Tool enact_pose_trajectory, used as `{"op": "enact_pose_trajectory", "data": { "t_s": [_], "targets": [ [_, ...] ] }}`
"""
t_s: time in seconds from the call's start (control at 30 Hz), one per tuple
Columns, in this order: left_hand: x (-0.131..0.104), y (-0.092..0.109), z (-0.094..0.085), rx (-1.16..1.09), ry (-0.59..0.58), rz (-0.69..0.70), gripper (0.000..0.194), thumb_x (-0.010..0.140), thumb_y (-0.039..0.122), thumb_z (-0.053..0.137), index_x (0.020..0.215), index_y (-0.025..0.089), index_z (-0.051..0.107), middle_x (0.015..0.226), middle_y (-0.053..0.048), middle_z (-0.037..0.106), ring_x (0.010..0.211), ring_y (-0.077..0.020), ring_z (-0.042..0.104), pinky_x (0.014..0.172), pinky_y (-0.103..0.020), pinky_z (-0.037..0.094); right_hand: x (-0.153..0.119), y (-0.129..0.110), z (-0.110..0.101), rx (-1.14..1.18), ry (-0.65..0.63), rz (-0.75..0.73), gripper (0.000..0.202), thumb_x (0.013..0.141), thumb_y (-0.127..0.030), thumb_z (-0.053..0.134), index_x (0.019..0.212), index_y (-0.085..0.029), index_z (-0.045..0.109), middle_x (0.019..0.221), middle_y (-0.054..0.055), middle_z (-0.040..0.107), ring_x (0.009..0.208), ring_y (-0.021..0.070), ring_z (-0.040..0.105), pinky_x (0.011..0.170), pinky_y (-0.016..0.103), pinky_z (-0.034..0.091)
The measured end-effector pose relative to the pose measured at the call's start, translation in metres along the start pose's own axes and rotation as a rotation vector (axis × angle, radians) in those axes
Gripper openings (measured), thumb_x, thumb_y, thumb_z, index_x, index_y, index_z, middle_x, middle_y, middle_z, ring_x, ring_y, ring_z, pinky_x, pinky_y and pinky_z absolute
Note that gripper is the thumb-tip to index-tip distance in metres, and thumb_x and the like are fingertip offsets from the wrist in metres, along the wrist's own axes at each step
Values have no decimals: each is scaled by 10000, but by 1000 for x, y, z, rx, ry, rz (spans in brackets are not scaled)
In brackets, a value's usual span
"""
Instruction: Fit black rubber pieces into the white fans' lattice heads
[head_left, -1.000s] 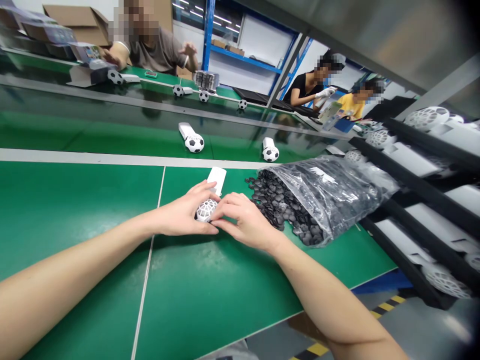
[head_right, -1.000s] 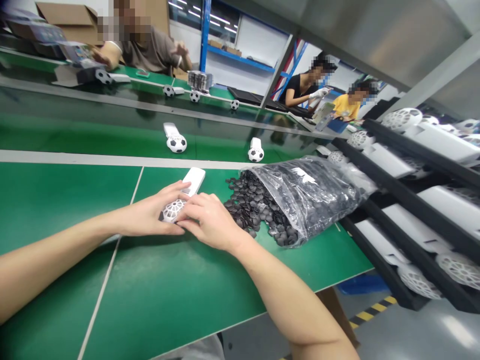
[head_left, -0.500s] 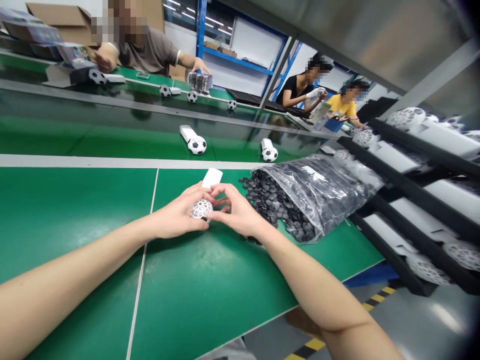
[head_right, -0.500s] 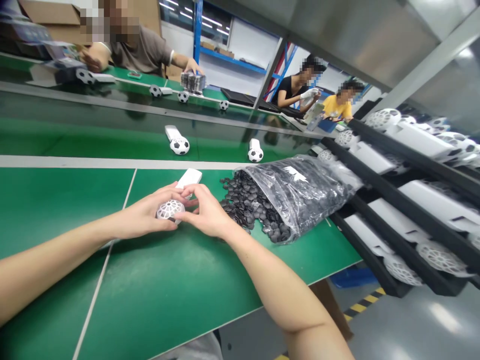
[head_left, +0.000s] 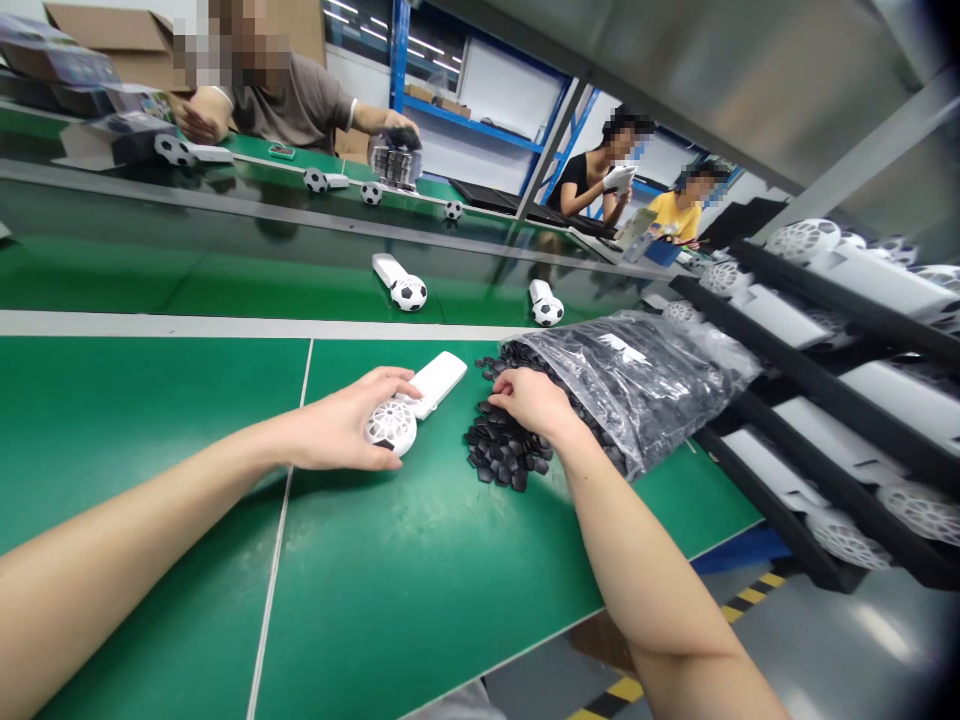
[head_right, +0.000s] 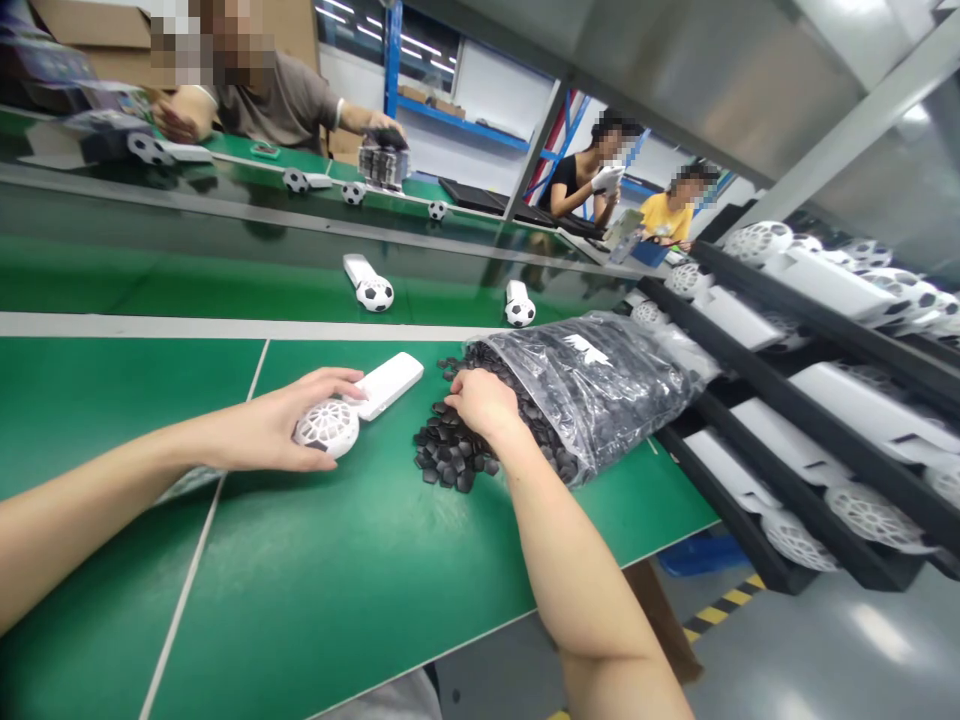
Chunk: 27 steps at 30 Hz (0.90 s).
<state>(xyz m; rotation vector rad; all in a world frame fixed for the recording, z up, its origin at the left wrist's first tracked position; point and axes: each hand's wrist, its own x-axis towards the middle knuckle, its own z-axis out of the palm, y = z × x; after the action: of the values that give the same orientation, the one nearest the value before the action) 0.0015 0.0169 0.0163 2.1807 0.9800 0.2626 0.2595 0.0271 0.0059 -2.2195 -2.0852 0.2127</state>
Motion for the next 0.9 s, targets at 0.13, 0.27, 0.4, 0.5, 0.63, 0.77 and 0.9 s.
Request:
{"op": "enact_pose_trajectory", "data": {
  "t_s": [0.13, 0.27, 0.4, 0.5, 0.63, 0.77, 0.9],
  "targets": [
    [-1, -4, -9, 45, 30, -125, 618, 544, 441, 658, 1082, 215, 453, 1146, -64, 407, 915, -228, 513, 735, -316, 452, 1, 1, 1, 11, -8, -15, 89, 728, -287, 613, 797, -232, 606, 841, 15, 646, 744, 159, 582, 564, 237, 375],
    [-2, -7, -18, 81, -18, -110, 579, 568, 378, 622, 1102, 232, 449, 1106, -47, 443, 869, -210, 526, 701, -285, 440, 1, 2, 0, 11, 3, -42, 81, 726, -256, 610, 801, -227, 606, 839, 19, 632, 727, 152, 571, 569, 237, 370],
    [-5, -5, -24, 145, -61, -137, 585, 606, 308, 562, 1165, 230, 406, 1171, -54, 438, 908, -210, 528, 699, -264, 434, -3, -1, -4, 4, 76, -83, 36, 736, -230, 596, 762, -222, 619, 831, 21, 613, 723, 159, 556, 581, 252, 369],
    [-7, -1, -24, 182, -75, -162, 618, 621, 286, 525, 1217, 232, 366, 1225, -57, 420, 888, -200, 539, 657, -248, 429, -9, -9, -6, 128, 235, -197, 94, 763, -205, 573, 837, -212, 630, 795, 16, 600, 704, 145, 542, 638, 260, 402],
    [-8, 1, -20, 179, -105, -151, 633, 629, 259, 486, 1245, 240, 342, 1231, -50, 415, 743, -156, 550, 578, -239, 415, -23, -30, -3, 413, 246, -500, 191, 821, -182, 517, 977, -190, 627, 816, 22, 597, 750, 126, 550, 728, 245, 433],
    [-8, -1, -12, 122, -68, -76, 625, 620, 231, 477, 1235, 233, 364, 1213, -48, 415, 734, -149, 543, 587, -234, 425, -38, -51, 6, 557, 139, -682, 158, 822, -175, 527, 927, -214, 639, 865, 11, 634, 824, 128, 568, 775, 253, 442],
    [-6, 0, -4, 75, -30, 11, 609, 608, 182, 472, 1211, 214, 389, 1173, -53, 433, 904, -189, 525, 724, -247, 444, -45, -57, 11, 652, 120, -693, 122, 791, -195, 577, 905, -213, 615, 828, -1, 647, 744, 126, 582, 704, 258, 471]
  ]
}}
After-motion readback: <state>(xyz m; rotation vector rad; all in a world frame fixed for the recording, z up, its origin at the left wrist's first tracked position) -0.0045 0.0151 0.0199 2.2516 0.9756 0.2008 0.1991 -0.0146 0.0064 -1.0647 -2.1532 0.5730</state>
